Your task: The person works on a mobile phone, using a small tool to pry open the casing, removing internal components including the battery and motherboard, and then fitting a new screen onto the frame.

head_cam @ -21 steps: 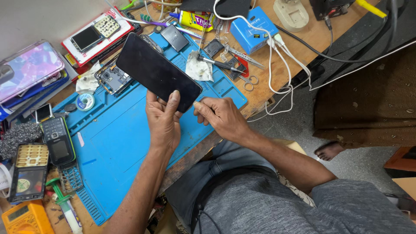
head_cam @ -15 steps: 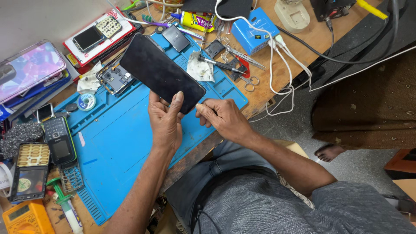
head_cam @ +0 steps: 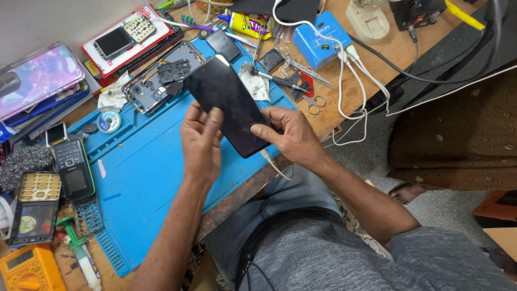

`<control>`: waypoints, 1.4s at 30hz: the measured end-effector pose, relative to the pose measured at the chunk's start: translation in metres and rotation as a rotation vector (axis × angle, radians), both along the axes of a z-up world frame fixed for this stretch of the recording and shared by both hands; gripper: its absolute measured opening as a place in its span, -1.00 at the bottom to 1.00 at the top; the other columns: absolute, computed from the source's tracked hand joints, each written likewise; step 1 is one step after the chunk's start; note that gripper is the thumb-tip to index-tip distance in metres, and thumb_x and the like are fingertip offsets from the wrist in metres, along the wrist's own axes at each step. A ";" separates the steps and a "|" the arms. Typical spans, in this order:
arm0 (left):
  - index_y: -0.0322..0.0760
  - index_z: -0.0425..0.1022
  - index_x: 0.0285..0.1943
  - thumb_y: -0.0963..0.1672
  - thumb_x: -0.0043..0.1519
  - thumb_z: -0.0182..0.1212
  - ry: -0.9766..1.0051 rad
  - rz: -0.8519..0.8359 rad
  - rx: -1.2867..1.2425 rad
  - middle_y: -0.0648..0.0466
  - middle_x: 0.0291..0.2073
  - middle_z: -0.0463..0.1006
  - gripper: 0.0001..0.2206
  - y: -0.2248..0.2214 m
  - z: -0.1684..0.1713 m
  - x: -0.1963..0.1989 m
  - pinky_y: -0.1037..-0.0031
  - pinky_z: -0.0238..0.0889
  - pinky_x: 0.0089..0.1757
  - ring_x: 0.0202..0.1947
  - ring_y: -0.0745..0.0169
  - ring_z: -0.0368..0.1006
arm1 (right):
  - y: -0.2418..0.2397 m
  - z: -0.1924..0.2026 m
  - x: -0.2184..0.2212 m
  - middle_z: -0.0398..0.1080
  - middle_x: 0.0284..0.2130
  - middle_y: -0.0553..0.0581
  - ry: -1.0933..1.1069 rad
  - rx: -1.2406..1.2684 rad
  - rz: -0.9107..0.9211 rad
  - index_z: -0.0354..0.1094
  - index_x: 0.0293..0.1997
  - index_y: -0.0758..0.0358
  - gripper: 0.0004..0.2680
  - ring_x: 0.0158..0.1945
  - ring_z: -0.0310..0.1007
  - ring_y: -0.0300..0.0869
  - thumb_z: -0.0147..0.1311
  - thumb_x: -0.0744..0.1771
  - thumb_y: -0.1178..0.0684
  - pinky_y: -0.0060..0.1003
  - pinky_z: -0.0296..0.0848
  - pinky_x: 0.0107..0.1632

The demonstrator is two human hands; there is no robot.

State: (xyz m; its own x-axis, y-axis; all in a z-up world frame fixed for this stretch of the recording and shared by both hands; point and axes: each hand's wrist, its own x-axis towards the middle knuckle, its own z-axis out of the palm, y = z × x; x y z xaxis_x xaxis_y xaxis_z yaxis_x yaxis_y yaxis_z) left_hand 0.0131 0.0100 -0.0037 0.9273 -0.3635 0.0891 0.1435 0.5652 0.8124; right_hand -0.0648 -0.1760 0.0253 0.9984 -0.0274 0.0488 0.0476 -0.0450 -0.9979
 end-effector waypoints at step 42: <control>-0.32 0.52 -0.01 -0.11 0.29 0.30 0.062 0.102 0.135 0.23 -0.28 0.58 -0.81 0.001 -0.016 0.006 0.62 0.30 -0.33 -0.34 0.55 0.43 | -0.007 -0.049 0.019 0.50 -0.29 -0.01 0.081 -0.112 0.050 0.46 0.00 0.44 -0.77 -0.22 0.44 -0.37 0.20 0.34 0.07 -0.45 0.46 -0.14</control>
